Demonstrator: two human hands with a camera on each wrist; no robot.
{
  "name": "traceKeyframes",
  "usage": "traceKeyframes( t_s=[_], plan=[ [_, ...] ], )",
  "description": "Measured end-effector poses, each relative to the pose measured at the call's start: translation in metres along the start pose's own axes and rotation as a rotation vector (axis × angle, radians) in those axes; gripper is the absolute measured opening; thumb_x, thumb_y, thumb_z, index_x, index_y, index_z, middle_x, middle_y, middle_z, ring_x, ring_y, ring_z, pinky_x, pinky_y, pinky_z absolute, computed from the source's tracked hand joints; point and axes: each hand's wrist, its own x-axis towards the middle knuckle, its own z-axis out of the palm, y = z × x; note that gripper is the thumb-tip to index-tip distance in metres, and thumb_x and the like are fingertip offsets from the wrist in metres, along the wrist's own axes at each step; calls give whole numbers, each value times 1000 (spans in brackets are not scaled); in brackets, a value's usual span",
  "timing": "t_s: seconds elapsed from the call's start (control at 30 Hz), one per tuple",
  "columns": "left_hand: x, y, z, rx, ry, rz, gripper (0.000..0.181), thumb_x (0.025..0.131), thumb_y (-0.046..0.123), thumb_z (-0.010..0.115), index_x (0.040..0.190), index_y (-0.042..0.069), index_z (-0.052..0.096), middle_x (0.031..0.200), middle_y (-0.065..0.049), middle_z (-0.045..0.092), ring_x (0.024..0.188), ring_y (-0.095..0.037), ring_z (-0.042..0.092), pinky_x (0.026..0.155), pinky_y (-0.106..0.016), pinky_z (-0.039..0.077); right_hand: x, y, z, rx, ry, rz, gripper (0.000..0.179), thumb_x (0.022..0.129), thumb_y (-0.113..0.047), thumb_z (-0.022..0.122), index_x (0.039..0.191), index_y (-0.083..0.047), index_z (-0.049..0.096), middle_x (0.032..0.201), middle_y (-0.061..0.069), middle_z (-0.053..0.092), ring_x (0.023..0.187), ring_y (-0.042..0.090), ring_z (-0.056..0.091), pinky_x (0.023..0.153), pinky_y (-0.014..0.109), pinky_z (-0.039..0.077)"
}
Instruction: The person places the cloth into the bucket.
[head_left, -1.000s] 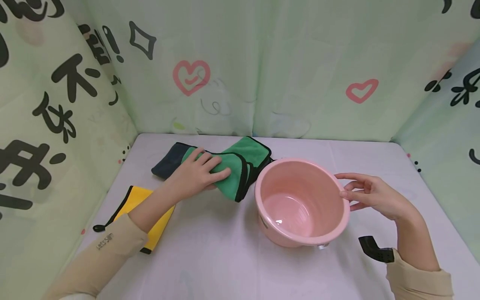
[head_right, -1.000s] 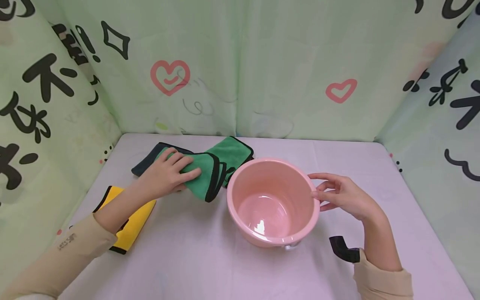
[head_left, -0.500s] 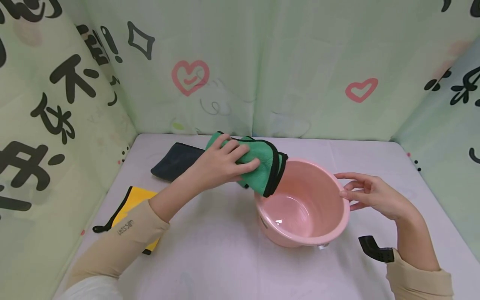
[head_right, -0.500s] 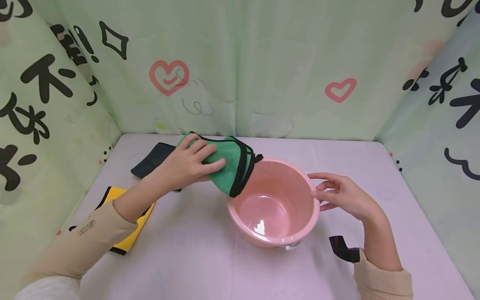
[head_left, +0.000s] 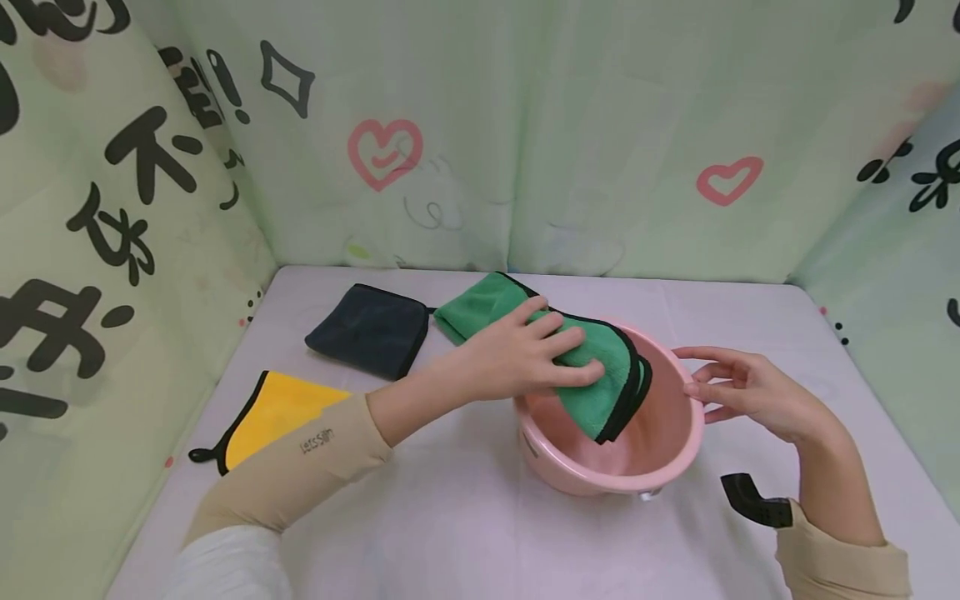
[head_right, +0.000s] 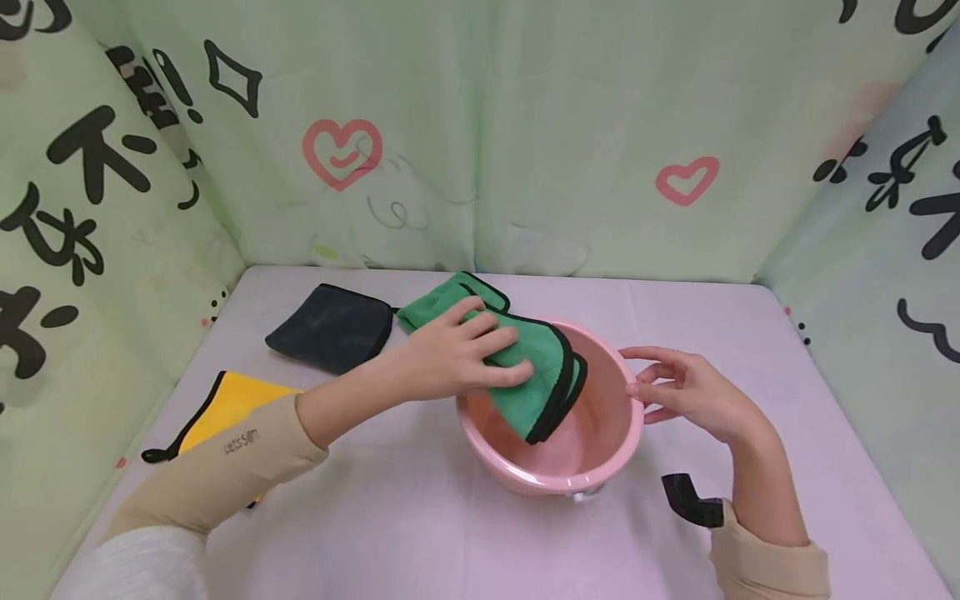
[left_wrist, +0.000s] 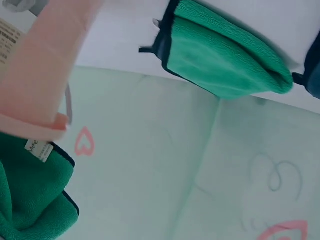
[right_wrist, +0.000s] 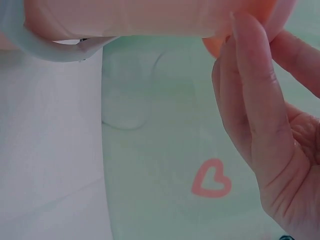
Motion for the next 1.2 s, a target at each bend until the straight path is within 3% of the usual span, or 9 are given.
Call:
traceKeyframes(
  t_s=[0.17, 0.37, 0.5, 0.67, 0.87, 1.2],
  plan=[
    [13, 12, 8, -6, -69, 75, 33, 92, 8, 35, 112, 30, 49, 99, 3, 52, 83, -16, 50, 85, -36, 41, -1, 1, 0, -3, 5, -4, 45, 88, -9, 60, 130, -3, 43, 87, 7, 59, 76, 17, 64, 65, 37, 54],
    [25, 22, 14, -30, -220, 111, 39, 96, 10, 25, 120, 34, 45, 106, 3, 51, 92, -16, 50, 91, -36, 36, 0, 3, 0, 3, -1, -7, 42, 89, -8, 58, 129, -8, 46, 88, 7, 58, 77, 17, 64, 64, 36, 54],
    [30, 29, 21, -82, -323, 129, 36, 98, 17, 26, 124, 36, 43, 112, 5, 49, 96, -15, 48, 90, -33, 34, -1, 2, -1, 15, -8, -7, 43, 89, -8, 58, 129, -7, 45, 87, 7, 59, 76, 17, 64, 65, 37, 54],
    [35, 36, 32, -113, -451, 120, 32, 98, 34, 33, 129, 37, 40, 121, 6, 46, 108, -13, 45, 100, -33, 29, -1, 2, -2, 26, -23, -23, 43, 89, -8, 58, 129, -5, 44, 85, 7, 59, 75, 19, 65, 65, 39, 54],
    [37, 41, 43, -96, -571, 128, 37, 98, 38, 30, 135, 37, 34, 129, 7, 42, 116, -12, 42, 102, -32, 29, -1, 2, -1, 15, -20, -30, 44, 88, -8, 58, 130, -4, 44, 85, 6, 59, 75, 18, 65, 65, 38, 54],
    [41, 46, 55, -55, -785, 206, 45, 98, 44, 27, 142, 37, 20, 138, 7, 33, 121, -11, 37, 100, -30, 29, -1, 2, -2, 22, -29, -43, 42, 89, -6, 57, 129, -7, 45, 85, 6, 60, 75, 18, 65, 64, 38, 54]
  ],
)
